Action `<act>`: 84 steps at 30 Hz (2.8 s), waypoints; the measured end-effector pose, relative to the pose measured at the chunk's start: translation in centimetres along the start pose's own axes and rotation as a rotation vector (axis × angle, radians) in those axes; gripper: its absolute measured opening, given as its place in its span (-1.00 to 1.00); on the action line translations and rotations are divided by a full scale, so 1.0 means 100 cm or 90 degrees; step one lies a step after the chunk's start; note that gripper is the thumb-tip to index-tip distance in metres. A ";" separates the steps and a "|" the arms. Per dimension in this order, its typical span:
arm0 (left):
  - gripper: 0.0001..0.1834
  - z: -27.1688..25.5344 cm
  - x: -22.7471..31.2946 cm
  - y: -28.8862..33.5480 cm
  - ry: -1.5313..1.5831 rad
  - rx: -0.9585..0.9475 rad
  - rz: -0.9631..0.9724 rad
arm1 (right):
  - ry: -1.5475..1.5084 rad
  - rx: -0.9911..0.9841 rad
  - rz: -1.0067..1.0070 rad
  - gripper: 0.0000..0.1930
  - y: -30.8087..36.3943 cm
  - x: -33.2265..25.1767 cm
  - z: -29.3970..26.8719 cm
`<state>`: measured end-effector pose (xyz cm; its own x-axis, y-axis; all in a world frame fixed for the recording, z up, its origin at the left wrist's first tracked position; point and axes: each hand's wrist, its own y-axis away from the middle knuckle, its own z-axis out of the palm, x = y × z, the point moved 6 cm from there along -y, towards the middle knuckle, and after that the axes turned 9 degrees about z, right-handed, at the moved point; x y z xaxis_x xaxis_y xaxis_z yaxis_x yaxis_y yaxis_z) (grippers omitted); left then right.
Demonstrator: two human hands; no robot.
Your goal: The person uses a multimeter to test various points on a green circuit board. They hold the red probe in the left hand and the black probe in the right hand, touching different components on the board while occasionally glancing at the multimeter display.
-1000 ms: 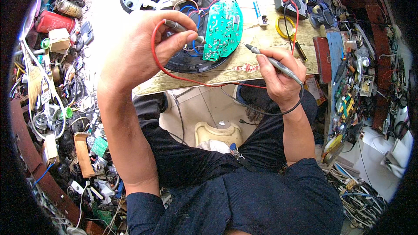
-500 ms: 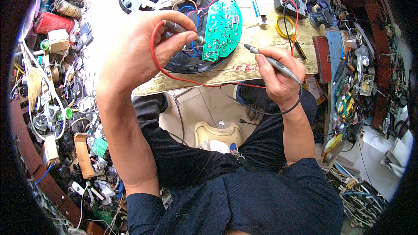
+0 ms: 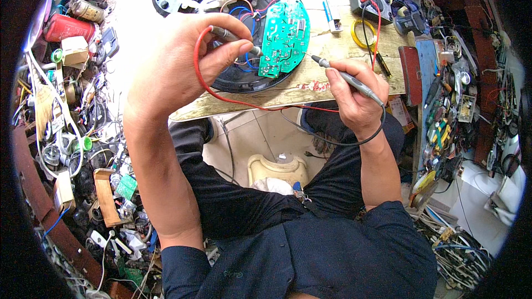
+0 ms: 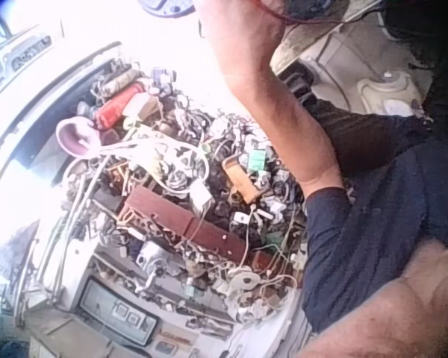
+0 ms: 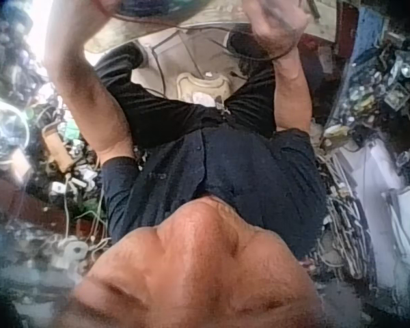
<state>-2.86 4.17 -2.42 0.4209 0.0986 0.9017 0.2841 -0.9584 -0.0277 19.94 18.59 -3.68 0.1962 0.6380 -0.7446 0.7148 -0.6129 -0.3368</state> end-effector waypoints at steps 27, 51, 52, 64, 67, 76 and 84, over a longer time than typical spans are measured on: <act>-0.84 0.000 0.001 0.000 -0.044 0.052 0.063 | -0.031 -0.028 0.000 -0.85 -0.003 -0.002 0.000; -0.81 -0.001 0.011 0.000 -0.095 0.033 0.096 | -0.025 -0.033 -0.028 -0.82 -0.002 -0.009 0.003; -0.81 -0.002 0.014 -0.001 -0.107 0.030 0.092 | -0.026 -0.037 -0.030 -0.82 -0.002 -0.009 0.003; -0.81 -0.004 0.017 -0.001 -0.164 0.038 0.147 | -0.014 -0.036 -0.043 -0.82 -0.001 -0.009 0.004; -0.81 -0.003 0.015 0.000 -0.154 0.047 0.152 | -0.001 -0.031 -0.047 -0.82 -0.001 -0.009 0.004; -0.81 -0.004 0.016 0.000 -0.159 0.043 0.146 | -0.003 -0.017 -0.087 -0.81 0.002 -0.014 0.001; -0.80 -0.004 0.016 0.000 -0.170 0.053 0.148 | -0.008 -0.052 -0.159 -0.79 0.002 -0.017 0.004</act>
<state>-2.48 4.22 -0.80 0.6895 -0.0421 0.7231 0.2193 -0.9393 -0.2638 19.49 17.14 -2.71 -0.0019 0.7588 -0.6513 0.7918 -0.3967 -0.4644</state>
